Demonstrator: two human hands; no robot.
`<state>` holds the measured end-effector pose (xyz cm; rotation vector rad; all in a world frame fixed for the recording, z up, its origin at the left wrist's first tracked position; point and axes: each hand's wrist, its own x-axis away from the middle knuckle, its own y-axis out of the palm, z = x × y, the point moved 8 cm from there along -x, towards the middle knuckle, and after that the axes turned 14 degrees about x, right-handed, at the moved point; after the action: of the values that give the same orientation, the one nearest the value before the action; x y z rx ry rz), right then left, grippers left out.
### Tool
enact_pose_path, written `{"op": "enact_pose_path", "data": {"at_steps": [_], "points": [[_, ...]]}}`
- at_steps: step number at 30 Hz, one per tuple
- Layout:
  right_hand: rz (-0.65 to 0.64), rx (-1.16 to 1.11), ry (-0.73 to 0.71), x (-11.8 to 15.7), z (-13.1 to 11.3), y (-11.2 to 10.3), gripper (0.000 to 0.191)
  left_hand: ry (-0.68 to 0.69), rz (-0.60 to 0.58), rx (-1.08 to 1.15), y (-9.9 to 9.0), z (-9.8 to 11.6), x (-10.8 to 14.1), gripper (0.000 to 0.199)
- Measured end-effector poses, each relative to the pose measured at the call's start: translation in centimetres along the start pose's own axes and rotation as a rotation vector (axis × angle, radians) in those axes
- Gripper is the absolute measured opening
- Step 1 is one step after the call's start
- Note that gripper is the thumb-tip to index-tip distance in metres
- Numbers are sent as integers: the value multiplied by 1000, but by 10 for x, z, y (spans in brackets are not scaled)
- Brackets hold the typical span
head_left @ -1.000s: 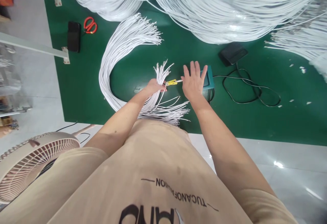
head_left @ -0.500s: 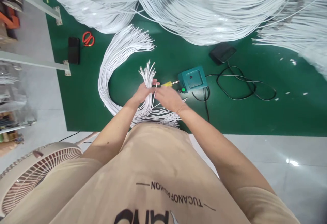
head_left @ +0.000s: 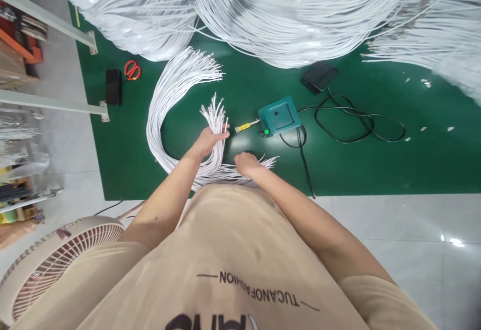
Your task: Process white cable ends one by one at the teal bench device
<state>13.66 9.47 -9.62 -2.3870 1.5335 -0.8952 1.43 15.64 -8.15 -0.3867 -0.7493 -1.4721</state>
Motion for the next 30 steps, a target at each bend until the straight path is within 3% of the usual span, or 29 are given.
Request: {"op": "enact_pose_path", "data": {"at_steps": [3, 5, 7, 17, 24, 30], "points": [[87, 55, 58, -20, -8, -33, 15, 45, 25, 1, 3, 5, 5, 46], [216, -23, 126, -32, -13, -61, 15, 72, 19, -23, 6, 8, 8, 42], [228, -170, 178, -43, -16, -71, 20, 90, 11, -62, 9, 10, 11, 39], [174, -586, 225, -54, -15, -51, 11, 185, 23, -36, 5, 6, 10, 38], [-88, -1047, 300, -44, -26, -32, 16, 201, -34, -22, 8, 11, 13, 37], [-76, -986, 312, -48, -25, -41, 20, 147, -59, -27, 14, 10, 17, 41]]}}
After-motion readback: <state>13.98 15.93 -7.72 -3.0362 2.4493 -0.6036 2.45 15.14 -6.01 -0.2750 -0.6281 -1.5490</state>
